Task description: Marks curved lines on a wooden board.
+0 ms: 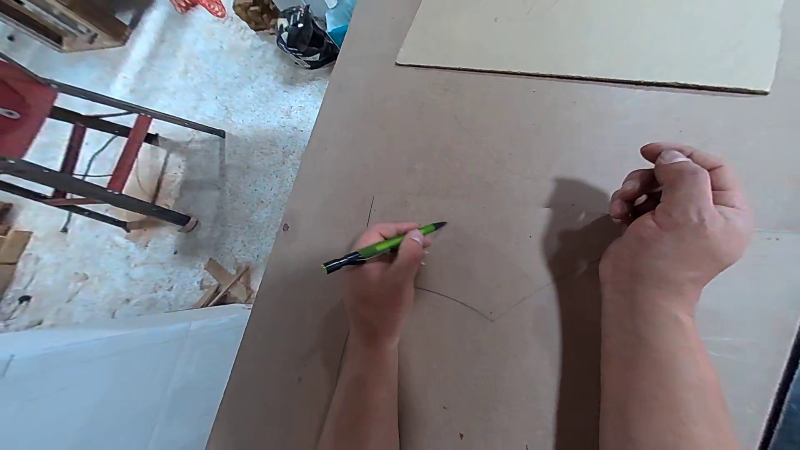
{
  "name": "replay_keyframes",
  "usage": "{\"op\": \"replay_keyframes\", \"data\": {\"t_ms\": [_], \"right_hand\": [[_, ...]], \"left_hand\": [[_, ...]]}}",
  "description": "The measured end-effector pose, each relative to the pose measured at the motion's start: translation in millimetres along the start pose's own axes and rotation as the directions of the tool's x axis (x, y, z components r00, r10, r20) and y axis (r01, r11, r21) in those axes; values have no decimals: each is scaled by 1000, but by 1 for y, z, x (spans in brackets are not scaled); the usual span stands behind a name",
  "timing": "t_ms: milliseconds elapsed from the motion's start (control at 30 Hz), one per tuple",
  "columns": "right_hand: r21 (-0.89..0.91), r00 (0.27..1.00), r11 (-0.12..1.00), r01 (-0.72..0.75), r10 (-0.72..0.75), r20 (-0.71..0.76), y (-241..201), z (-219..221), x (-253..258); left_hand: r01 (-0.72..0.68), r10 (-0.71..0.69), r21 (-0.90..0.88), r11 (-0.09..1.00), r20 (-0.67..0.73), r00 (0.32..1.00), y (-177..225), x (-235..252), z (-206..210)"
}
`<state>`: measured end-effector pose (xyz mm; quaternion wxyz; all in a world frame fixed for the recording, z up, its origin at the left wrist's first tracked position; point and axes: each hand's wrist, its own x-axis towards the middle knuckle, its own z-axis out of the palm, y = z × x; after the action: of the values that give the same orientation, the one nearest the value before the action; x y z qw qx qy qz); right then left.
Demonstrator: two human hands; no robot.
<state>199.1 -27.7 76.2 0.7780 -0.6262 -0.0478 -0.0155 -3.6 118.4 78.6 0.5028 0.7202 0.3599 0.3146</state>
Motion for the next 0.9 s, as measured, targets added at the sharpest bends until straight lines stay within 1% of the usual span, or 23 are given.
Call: {"op": "replay_keyframes", "data": {"t_ms": [67,133,333,400,500,600,667,767,800,833,900], "right_hand": [[4,1000,1000,-3,3,-1,0,0,0],[5,1000,1000,1,-1,0,0,0,0],[24,1000,1000,-1,1,6,1,0,1],[32,1000,999,-7,6,7,1,-1,1],[32,1000,999,-20,19,11,-1,-1,2],[28,1000,1000,-6,6,19,1,-1,3],[21,1000,1000,-4,4,16,1,0,2],[-14,1000,1000,-3,3,13,1,2,1],[-29,1000,1000,2,-1,14,2,2,1],[-46,1000,999,12,-11,15,2,2,1],[-81,999,996,30,-28,25,3,2,0]], "left_hand": [[-38,41,-23,999,116,992,1,-4,3],[-30,42,-75,997,167,985,3,-9,8],[-12,36,-184,983,126,991,8,-31,27],[-16,44,-204,979,133,990,11,-39,34],[-39,65,-193,980,130,989,13,-43,42],[-111,130,-195,975,87,988,11,-38,47],[-151,164,-160,976,73,984,12,-31,50],[-160,172,-137,978,85,981,13,-26,51],[-149,166,-171,974,86,982,12,-24,50],[-135,162,-241,961,93,982,11,-22,47],[-73,137,-374,924,147,980,7,-27,27]]}}
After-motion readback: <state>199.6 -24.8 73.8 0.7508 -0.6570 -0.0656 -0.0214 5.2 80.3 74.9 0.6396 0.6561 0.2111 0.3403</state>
